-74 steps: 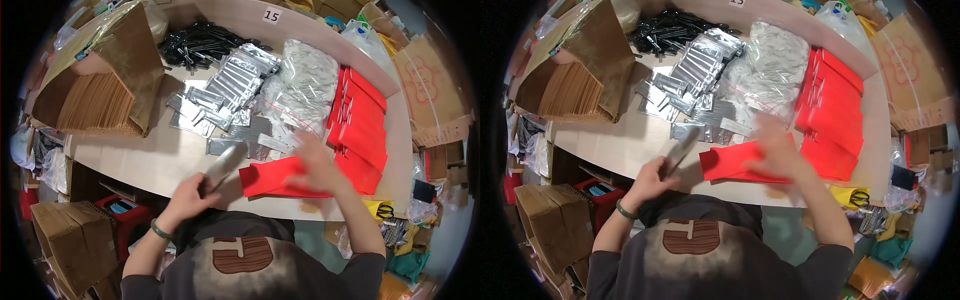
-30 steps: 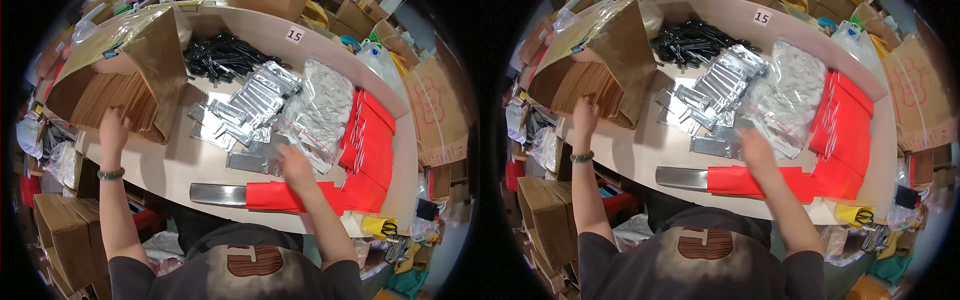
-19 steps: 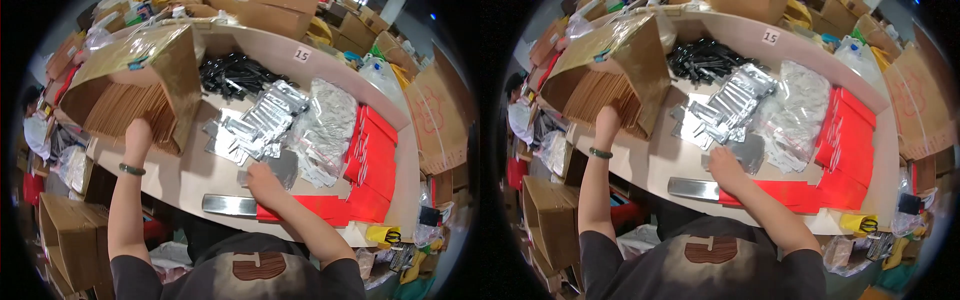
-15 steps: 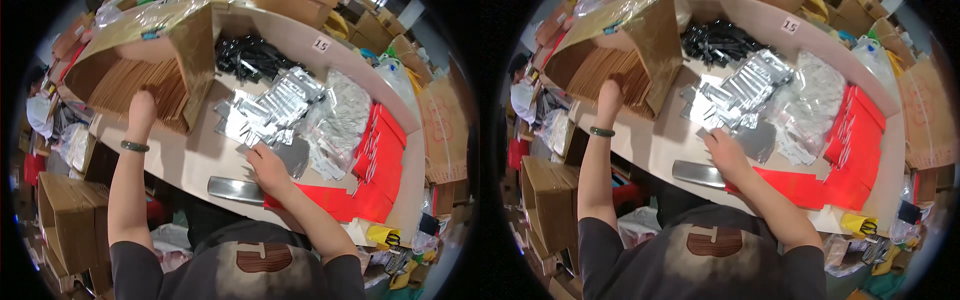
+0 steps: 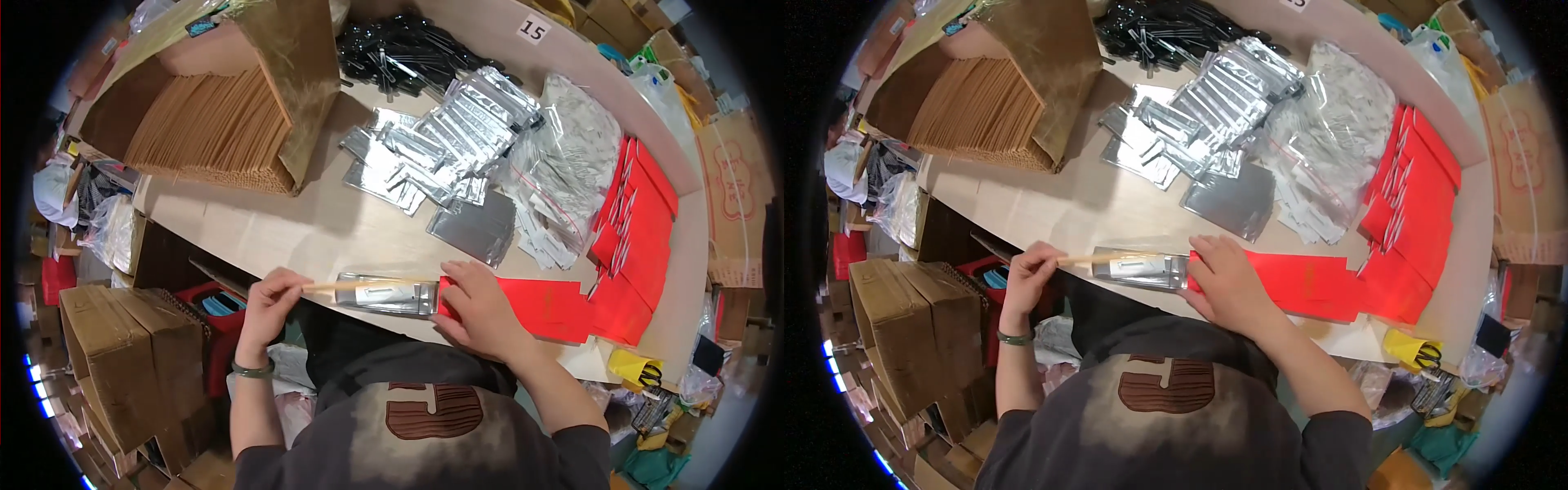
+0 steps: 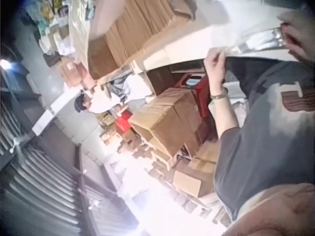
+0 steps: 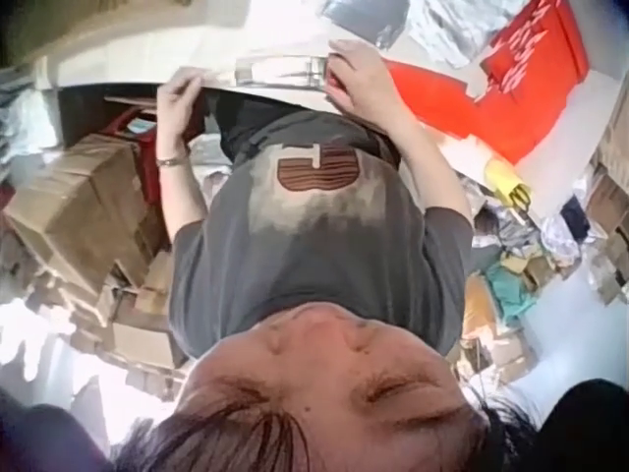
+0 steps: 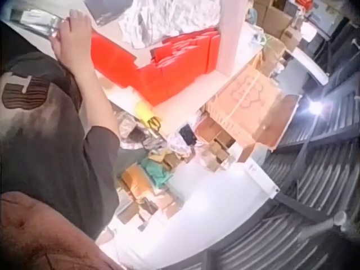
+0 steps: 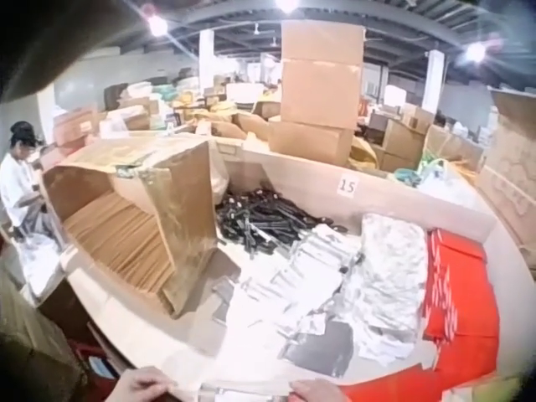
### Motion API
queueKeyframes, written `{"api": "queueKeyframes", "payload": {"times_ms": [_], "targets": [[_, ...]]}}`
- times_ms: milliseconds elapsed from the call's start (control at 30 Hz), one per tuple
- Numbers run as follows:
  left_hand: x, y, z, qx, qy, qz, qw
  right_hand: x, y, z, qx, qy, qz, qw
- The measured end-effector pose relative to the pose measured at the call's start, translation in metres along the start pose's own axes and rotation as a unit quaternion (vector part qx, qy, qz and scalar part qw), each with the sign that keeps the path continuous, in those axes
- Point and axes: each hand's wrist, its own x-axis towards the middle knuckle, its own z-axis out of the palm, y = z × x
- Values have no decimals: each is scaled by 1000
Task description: Inserting flat rectangular components into red protective sleeves using a thin wooden stick for assistance.
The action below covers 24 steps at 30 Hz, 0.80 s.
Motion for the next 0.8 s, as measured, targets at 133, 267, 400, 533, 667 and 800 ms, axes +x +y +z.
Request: {"api": "queueKeyframes", "payload": {"times_ms": [133, 267, 400, 533, 667, 800], "targets": [[3, 5, 2, 138, -62, -110, 982, -16, 9, 8, -51, -49, -8, 997], [14, 22, 86, 193, -79, -23, 978, -8, 8, 29, -30, -18, -33, 999], [17, 19, 140, 271, 20, 207, 940, -2, 0, 22, -95, -5, 23, 995], [17, 29, 156, 243, 6, 69, 968, -11, 2, 33, -96, 22, 57, 994], [1, 62, 162, 157, -166, 111, 967, -11, 7, 22, -42, 35, 41, 998], [28, 53, 135, 493, -177, 241, 817, -18, 9, -16, 1, -29, 0, 1000]]}}
